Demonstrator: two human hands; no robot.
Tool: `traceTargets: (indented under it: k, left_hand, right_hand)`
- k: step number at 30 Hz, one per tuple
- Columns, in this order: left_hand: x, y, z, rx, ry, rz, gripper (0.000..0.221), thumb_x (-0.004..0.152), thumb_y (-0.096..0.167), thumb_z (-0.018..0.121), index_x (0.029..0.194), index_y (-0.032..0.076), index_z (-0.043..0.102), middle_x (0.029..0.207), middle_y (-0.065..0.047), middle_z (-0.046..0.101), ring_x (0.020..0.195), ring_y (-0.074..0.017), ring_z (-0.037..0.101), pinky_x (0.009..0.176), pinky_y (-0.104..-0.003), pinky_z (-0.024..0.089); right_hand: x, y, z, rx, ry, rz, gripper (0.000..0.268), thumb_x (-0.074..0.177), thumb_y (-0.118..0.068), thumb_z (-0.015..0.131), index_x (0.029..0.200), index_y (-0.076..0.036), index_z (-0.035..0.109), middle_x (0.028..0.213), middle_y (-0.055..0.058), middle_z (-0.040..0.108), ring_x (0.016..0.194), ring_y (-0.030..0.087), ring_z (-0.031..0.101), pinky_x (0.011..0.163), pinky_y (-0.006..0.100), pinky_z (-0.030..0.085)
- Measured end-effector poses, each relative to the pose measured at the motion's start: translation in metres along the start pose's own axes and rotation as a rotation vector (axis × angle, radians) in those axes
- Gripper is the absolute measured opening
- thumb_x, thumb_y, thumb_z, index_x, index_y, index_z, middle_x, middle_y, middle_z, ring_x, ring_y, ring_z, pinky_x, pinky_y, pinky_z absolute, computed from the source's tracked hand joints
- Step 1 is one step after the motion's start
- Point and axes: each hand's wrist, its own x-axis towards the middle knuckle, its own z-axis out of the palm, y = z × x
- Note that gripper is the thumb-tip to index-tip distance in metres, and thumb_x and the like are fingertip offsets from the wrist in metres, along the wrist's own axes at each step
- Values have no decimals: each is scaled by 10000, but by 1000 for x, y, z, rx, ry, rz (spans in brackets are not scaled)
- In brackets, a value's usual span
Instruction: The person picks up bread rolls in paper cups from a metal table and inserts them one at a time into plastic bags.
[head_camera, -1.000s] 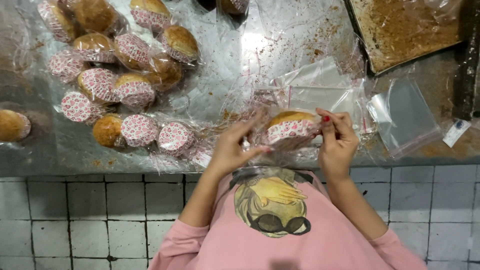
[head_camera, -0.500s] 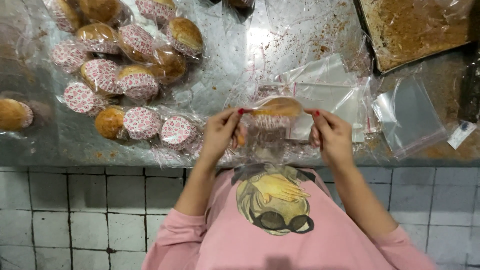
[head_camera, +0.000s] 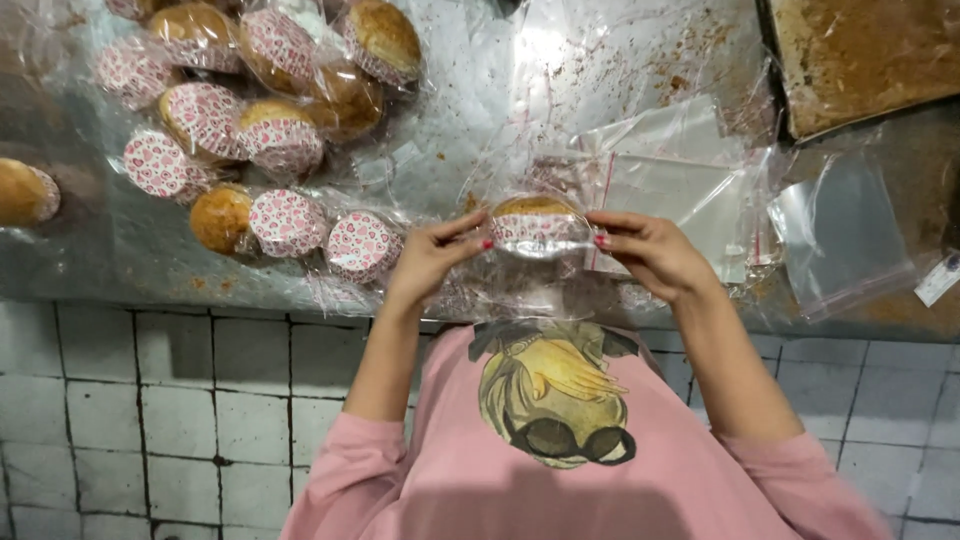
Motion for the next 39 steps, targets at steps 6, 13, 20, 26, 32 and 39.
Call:
traceTargets:
  k: [6,13,20,26,32,39]
  left_hand:
    - [64,-70,-16,-198,82,-160,577,748,-1,897,1274,-31,664,1306,-334,615,1143,-328,639,926,-370,567]
    - [70,-50,-22,700,86,191,730,622,234,973,1302,246,707,1205,-103,513,1096,-308,589,946,-406,518]
    - [60,29,-19,365,-718,247,977,670,274,917,1485,0,453,1382,-299,590,1287,-510,530,1084,-611,406]
    - [101,57,-157,-486,387,84,677,681,-66,566,1346,44,503,1032,-67,567,759,-169,564,476,-210,493]
    - [114,129,-146,-691,341,394,989,929,225,734,1623,160,32,1677,-269,89,1470,-418,365,1134,-508,512]
    - [86,92,-47,8,158,233,460,973,263,621,1407,129,549,1471,-102,553,1352,-287,520,1147,-429,479]
  right_hand:
    - [66,15,9,-131,-59,97,605,787,66,748,1362,90,561,1348,257,617,1156,276,620,992,354,512]
    - [99,66,7,-784,65,-391,343,809,-39,771,1110,-201,802,1056,70,775,1059,261,713,949,373,527]
    - [61,-41,84,-263,-443,-490,116,860,-36,766,961,16,790,952,200,772,871,298,731,850,427,577]
    - [226,-116,117,-1149,-46,-908,695,904,93,670,1489,-255,525,1616,114,297,1465,481,269,1192,680,210]
    - [396,-153,129,-2217,-314,-777,802,731,-141,803,1477,-292,549,1449,167,587,1499,459,315,1212,653,14]
    - [345,-172,60,-1916,-129,-823,291,1037,-334,667,986,-92,820,939,124,587,731,372,639,526,481,487]
